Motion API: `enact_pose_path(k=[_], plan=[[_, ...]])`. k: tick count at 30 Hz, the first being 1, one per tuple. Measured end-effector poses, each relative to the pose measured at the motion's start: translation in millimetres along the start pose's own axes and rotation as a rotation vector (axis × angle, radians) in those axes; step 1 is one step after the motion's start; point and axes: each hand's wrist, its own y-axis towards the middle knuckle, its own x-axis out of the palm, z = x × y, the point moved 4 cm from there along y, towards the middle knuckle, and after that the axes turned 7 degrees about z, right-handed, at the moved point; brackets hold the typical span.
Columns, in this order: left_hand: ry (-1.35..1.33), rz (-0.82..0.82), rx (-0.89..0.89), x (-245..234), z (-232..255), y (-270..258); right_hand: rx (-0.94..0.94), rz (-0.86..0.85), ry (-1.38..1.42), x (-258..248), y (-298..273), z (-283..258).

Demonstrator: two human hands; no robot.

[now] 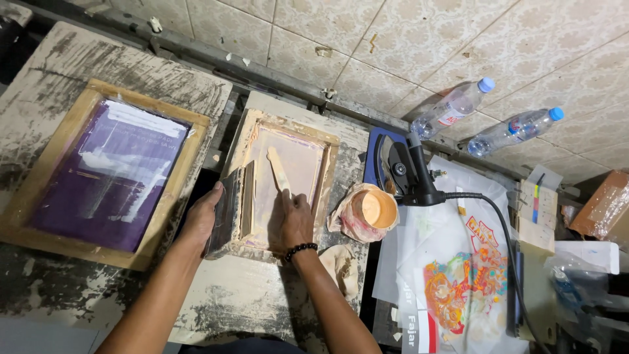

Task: The person scoops orange ink from a container onto a screen printing frame using a spatula. They then use a squeegee to spread the ink evenly across the screen mesh, repeating the scooping and spreading process multiple times.

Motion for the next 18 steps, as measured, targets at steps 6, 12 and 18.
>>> enact_pose_path(k=[6, 12, 18], plan=[[-0.029, -0.022, 0.045, -3, 1, 2, -0.438, 0.105, -0.547, 14, 14, 34], [-0.074, 0.016, 0.082, 3, -9, 10, -0.318, -0.108, -0.506, -7, -33, 44], [-0.084, 0.072, 0.105, 4, -18, 15, -0.277, -0.051, -0.391, -57, -47, 49]])
